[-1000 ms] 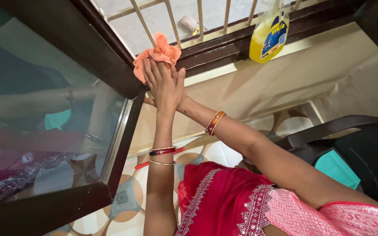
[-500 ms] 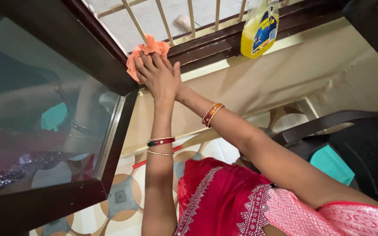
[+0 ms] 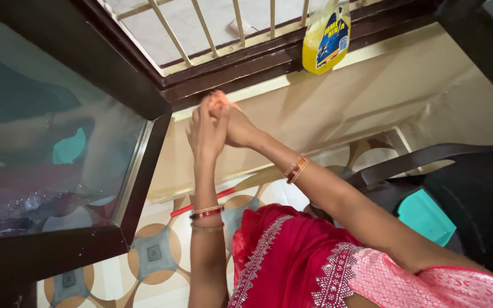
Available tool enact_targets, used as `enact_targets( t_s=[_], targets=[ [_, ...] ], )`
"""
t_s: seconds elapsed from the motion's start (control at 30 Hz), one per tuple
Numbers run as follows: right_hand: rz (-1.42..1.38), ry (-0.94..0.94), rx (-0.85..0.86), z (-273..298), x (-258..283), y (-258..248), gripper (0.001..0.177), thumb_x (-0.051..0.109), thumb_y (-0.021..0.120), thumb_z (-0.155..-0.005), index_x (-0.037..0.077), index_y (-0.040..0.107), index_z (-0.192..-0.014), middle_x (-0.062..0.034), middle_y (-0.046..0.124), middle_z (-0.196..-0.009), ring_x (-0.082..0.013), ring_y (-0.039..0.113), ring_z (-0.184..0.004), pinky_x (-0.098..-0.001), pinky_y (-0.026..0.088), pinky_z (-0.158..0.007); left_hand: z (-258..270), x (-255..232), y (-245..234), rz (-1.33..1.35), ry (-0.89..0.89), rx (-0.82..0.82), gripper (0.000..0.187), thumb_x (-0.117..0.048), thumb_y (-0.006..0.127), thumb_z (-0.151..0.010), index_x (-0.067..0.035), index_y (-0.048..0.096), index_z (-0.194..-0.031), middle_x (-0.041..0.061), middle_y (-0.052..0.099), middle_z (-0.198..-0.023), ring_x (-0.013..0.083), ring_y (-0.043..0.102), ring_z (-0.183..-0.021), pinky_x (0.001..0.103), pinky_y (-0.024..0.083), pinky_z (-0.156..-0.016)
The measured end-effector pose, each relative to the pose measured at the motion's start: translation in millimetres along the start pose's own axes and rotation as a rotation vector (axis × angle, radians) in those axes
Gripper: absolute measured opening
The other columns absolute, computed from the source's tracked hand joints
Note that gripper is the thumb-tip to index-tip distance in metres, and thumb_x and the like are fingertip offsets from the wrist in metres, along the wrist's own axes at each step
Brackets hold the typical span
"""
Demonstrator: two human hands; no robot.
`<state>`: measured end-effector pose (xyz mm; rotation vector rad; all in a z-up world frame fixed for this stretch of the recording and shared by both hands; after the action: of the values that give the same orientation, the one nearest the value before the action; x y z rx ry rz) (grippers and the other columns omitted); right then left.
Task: The person wipes the wooden window frame and sill with an orange cloth. They repeatedly apply liquid from a yellow Home Ninja bottle to the cloth and continue wiping the frame and sill area.
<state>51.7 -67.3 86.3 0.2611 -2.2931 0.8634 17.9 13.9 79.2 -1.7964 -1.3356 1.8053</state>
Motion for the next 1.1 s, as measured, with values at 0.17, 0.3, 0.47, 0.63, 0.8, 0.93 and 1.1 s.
enact_targets(
  t_s=[0.17, 0.3, 0.47, 0.63, 0.8, 0.93, 1.1],
  targets=[
    [0.080, 0.048, 0.286, 70, 13, -11, 0.016, 0.006, 0.068, -0.081, 0.013, 0.068, -0.096, -0.0114, 0.069, -0.102, -0.0346, 0.065, -0.099, -0.0449, 0.051, -0.083, 71, 61, 86, 0.966, -0.238, 0.275, 0.062, -0.053, 0.046, -0.106, -0.002, 0.059, -0.138, 0.014, 0.063, -0.125, 0.0249, 0.062, -0.104, 0.039, 0.051, -0.083],
    [-0.075, 0.718, 0.510, 110, -8, -24, 0.051, 0.021, 0.069, -0.078, 0.017, 0.049, -0.125, -0.0107, 0.068, -0.094, -0.0337, 0.070, -0.079, -0.0439, 0.053, -0.076, 135, 57, 143, 1.450, -0.465, 0.513, 0.068, -0.062, 0.028, -0.107, -0.007, 0.053, -0.139, 0.016, 0.063, -0.127, 0.0264, 0.065, -0.110, 0.040, 0.056, -0.090],
    [-0.012, 0.487, 0.285, 115, -5, -41, 0.046, 0.027, 0.075, -0.081, 0.013, 0.057, -0.121, -0.0152, 0.062, -0.118, -0.0309, 0.066, -0.098, -0.0428, 0.053, -0.085, 174, 30, 155, 1.679, -0.692, 0.474, 0.072, -0.064, 0.024, -0.097, -0.014, 0.046, -0.145, 0.008, 0.064, -0.129, 0.0218, 0.066, -0.113, 0.039, 0.054, -0.092],
    [0.157, 0.217, 0.092, 139, -7, -48, 0.048, 0.025, 0.070, -0.093, 0.022, 0.060, -0.139, -0.0127, 0.052, -0.153, -0.0335, 0.059, -0.128, -0.0430, 0.049, -0.107, 176, 42, 168, 1.498, -0.642, 0.356, 0.059, -0.052, 0.037, -0.108, -0.009, 0.045, -0.148, 0.008, 0.062, -0.134, 0.0172, 0.063, -0.117, 0.036, 0.052, -0.098],
    [-0.003, 0.061, 0.332, 157, 22, -41, 0.075, 0.030, 0.080, -0.083, 0.016, 0.049, -0.149, -0.0192, 0.040, -0.155, -0.0436, 0.044, -0.138, -0.0495, 0.039, -0.111, 187, 50, 171, 1.478, -0.601, 0.218, 0.057, -0.048, 0.040, -0.103, -0.012, 0.041, -0.148, 0.006, 0.062, -0.133, 0.0177, 0.062, -0.117, 0.036, 0.050, -0.093],
    [-0.056, 0.170, 0.393, 164, 25, -43, 0.076, 0.012, 0.071, -0.081, 0.016, 0.047, -0.152, -0.0164, 0.046, -0.156, -0.0386, 0.047, -0.141, -0.0459, 0.042, -0.113, 210, 75, 196, 1.388, -0.707, 0.237, 0.070, -0.056, 0.041, -0.106, -0.003, 0.043, -0.152, 0.015, 0.058, -0.133, 0.0224, 0.056, -0.118, 0.036, 0.047, -0.100],
    [-0.026, 0.235, 0.335, 156, 13, -33, 0.073, 0.004, 0.072, -0.080, 0.015, 0.050, -0.149, -0.0123, 0.058, -0.145, -0.0338, 0.055, -0.133, -0.0439, 0.046, -0.109, 223, 93, 201, 1.340, -0.675, 0.158, 0.074, -0.056, 0.044, -0.102, -0.004, 0.035, -0.154, 0.017, 0.045, -0.151, 0.0258, 0.047, -0.139, 0.040, 0.044, -0.110]
  ],
)
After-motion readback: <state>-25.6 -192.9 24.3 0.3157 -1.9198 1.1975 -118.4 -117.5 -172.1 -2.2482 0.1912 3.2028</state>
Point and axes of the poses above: each hand's wrist, its own z-axis away from the middle knuckle, its own y-axis out of the palm, x = y × z, the point moved 9 cm from there along -z, towards the middle knuckle
